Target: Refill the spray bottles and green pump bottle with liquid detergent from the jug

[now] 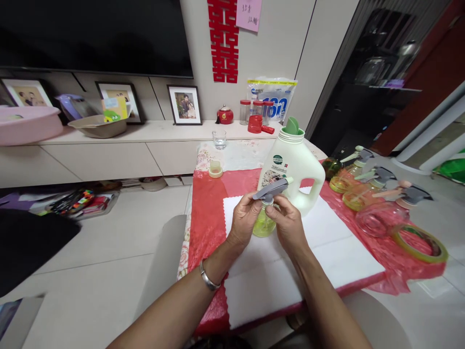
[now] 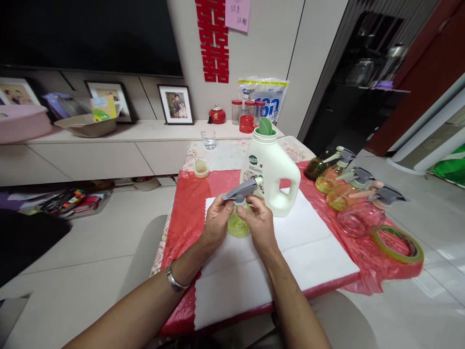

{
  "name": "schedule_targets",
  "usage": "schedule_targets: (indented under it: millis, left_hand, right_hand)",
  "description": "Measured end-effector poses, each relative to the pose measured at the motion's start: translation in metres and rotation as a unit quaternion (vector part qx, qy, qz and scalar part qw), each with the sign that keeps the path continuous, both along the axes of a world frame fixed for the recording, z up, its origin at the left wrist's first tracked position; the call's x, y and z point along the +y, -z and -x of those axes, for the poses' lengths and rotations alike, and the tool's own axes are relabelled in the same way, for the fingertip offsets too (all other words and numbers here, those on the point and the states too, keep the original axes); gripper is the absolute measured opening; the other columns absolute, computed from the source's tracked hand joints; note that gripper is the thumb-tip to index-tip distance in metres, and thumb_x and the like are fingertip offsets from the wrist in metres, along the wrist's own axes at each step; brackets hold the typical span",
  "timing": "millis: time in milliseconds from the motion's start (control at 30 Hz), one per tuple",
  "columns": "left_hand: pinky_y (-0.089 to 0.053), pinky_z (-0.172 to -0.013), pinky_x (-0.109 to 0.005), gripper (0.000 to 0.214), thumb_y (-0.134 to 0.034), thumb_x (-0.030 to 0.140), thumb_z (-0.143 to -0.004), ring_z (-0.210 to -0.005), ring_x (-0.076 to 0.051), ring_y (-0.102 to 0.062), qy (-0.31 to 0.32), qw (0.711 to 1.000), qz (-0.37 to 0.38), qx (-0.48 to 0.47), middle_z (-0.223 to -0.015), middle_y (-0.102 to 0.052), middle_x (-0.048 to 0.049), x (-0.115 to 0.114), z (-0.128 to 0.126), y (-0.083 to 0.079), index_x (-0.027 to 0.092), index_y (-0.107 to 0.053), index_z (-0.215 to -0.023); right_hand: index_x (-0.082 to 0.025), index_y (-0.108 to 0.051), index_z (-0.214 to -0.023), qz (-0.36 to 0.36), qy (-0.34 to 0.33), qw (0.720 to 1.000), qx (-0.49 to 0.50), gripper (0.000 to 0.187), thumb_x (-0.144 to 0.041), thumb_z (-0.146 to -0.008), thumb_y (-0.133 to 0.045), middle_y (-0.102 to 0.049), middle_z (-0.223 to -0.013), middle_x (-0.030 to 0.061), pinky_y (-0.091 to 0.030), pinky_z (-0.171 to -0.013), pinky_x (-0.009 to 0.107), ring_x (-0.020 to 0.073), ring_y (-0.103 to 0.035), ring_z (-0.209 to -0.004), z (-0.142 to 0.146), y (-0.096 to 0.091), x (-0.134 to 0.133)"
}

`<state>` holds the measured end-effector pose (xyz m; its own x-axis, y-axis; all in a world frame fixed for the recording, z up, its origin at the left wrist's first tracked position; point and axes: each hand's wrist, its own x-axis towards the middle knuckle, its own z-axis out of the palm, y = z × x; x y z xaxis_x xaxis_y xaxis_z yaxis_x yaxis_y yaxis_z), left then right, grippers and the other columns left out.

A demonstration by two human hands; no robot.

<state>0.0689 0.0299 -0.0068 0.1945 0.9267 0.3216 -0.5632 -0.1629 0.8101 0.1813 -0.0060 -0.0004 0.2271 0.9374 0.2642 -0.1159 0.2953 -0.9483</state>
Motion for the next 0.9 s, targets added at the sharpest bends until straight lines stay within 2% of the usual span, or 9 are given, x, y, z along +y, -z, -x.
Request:
schedule_targets:
  millis: [167, 267, 500, 733, 900]
  left_hand:
    - [-0.049, -0.095, -0.033, 0.031, -0.068, 0.046, -0.087, -0.101, -0.020, -0.066, 0.015, 0.999, -0.019, 0.031, -0.106, -0.074, -0.0050, 0.0011, 0.0024, 0.0059, 0.022, -0.072, -0.106]
    - [-0.049, -0.094, -0.033, 0.032, -0.070, 0.046, -0.084, -0.100, -0.020, -0.066, 0.014, 0.999, -0.017, 0.035, -0.104, -0.075, -0.0053, 0.0026, 0.0022, 0.0062, 0.021, -0.072, -0.104]
    - [-0.047, -0.097, -0.032, 0.029, -0.071, 0.044, -0.085, -0.101, -0.019, -0.066, 0.002, 0.999, -0.013, 0.037, -0.106, -0.075, -0.0038, 0.0017, 0.0015, 0.0026, 0.021, -0.072, -0.102]
    - [-0.049, -0.095, -0.035, 0.034, -0.075, 0.044, -0.081, -0.102, -0.021, -0.067, 0.026, 0.999, -0.006, 0.023, -0.108, -0.075, -0.0058, -0.0012, 0.0025, 0.0022, 0.021, -0.072, -0.106]
    - [-0.050, -0.094, -0.034, 0.033, -0.074, 0.045, -0.081, -0.100, -0.021, -0.067, 0.008, 0.999, -0.009, 0.032, -0.104, -0.076, -0.0060, -0.0006, 0.0017, 0.0002, 0.020, -0.072, -0.104]
  right_hand:
    - [-0.020, -0.062, -0.109, 0.021, -0.003, 0.999, 0.037, 0.047, -0.039, -0.072, -0.084, -0.064, -0.112, 0.0056, -0.049, -0.088, 0.033, 0.0190, -0.061, -0.096, 0.0047, 0.0017, 0.0006]
    - [-0.020, -0.062, -0.112, 0.016, -0.024, 0.999, 0.035, 0.049, -0.041, -0.073, -0.083, -0.063, -0.115, 0.0063, -0.049, -0.091, 0.033, 0.0204, -0.060, -0.102, 0.0045, -0.0018, -0.0004]
    - [-0.021, -0.069, -0.111, -0.008, -0.055, 0.998, 0.011, 0.037, -0.047, -0.085, -0.071, -0.060, -0.121, 0.0045, -0.042, -0.102, 0.033, 0.0196, -0.055, -0.111, -0.0026, -0.0033, -0.0029]
    - [-0.020, -0.068, -0.104, 0.021, -0.041, 0.998, 0.048, 0.044, -0.049, -0.074, -0.081, -0.065, -0.111, 0.0061, -0.049, -0.087, 0.034, 0.0207, -0.060, -0.099, 0.0009, -0.0052, -0.0006]
    - [-0.020, -0.067, -0.106, 0.018, -0.035, 0.997, 0.066, 0.045, -0.044, -0.072, -0.083, -0.066, -0.108, 0.0059, -0.050, -0.090, 0.034, 0.0201, -0.061, -0.099, 0.0038, -0.0067, 0.0004]
